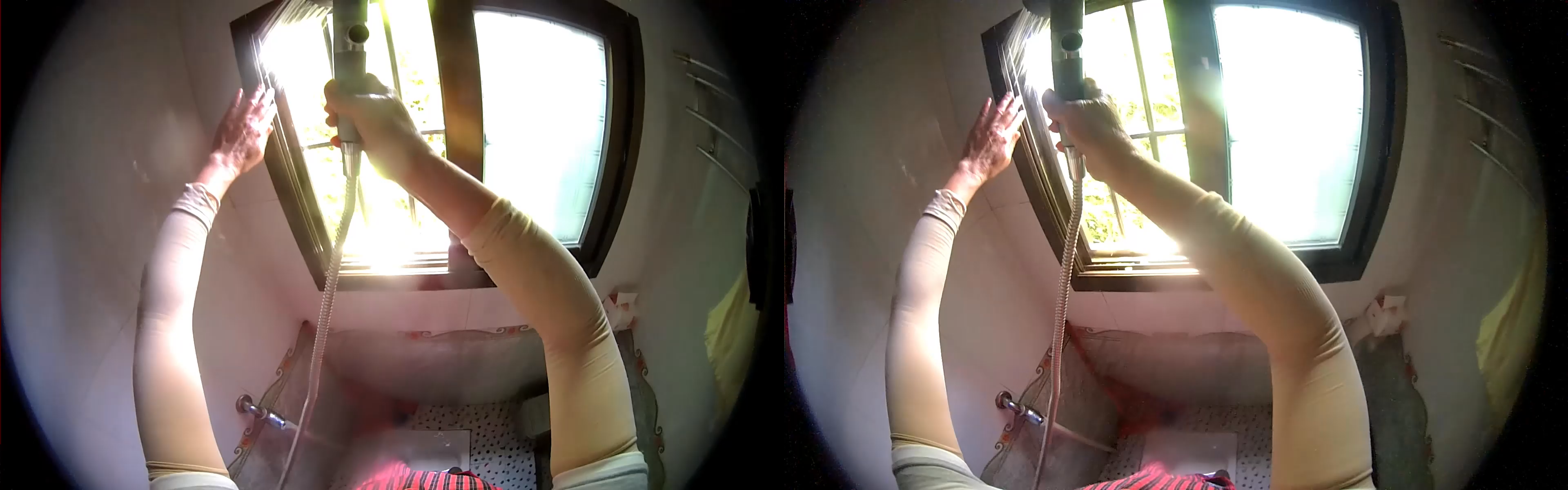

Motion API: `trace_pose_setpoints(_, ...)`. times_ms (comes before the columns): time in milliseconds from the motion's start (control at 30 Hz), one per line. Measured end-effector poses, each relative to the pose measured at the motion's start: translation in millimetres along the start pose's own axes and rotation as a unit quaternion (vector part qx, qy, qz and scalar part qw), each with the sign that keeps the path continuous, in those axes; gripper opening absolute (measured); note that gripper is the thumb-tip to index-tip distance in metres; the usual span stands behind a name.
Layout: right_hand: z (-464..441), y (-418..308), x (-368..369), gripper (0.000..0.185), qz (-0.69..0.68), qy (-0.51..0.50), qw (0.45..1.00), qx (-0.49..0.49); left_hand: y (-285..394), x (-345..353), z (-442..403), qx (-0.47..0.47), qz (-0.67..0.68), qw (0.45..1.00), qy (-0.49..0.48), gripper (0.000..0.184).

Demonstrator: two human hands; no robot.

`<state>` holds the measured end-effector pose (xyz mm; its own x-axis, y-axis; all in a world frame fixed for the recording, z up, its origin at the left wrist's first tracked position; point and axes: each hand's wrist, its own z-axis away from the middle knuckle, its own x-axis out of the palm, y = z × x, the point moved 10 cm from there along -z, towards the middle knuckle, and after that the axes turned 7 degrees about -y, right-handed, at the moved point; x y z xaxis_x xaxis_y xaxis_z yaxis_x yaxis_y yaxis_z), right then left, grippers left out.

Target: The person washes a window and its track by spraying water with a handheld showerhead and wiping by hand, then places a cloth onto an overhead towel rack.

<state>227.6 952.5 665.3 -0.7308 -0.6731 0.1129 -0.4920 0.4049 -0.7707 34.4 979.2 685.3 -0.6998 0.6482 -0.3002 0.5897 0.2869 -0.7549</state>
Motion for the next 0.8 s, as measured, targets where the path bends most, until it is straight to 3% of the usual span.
trace_pose_setpoints(133,-18,11,-5,0.02,0.004,-0.046,0.998,0.047,-37,-11,-16,-0.097,0.061,0.993,0.032,0.065)
trace_pose_setpoints(267,-7,19,-14,0.014,0.089,-0.06,0.989,0.105,-39,-13,-17,-0.097,0.072,0.993,0.018,0.069)
trace_pose_setpoints(367,-7,27,-11,0.019,0.111,-0.047,0.987,0.103,-33,-13,-18,-0.072,0.051,0.996,-0.004,0.064)
trace_pose_setpoints(400,-9,28,-8,0.02,0.101,-0.036,0.99,0.094,-30,-14,-16,-0.057,0.064,0.996,0.028,0.051)
trace_pose_setpoints(533,-36,24,10,0.024,0.009,-0.008,0.999,0.032,-26,-14,-18,-0.007,0.034,0.998,0.05,0.035)
trace_pose_setpoints(667,-62,35,32,0.024,-0.029,-0.023,0.999,0.009,-40,21,-24,-0.011,0.024,0.999,0.027,0.039)
trace_pose_setpoints(767,-79,72,51,0.023,0.044,-0.021,0.996,0.073,-62,54,-23,-0.052,-0.023,0.998,-0.014,0.047)
trace_pose_setpoints(800,-59,56,33,0.024,0.025,-0.097,0.995,0.03,-54,13,-39,-0.058,-0.031,0.998,-0.014,0.05)
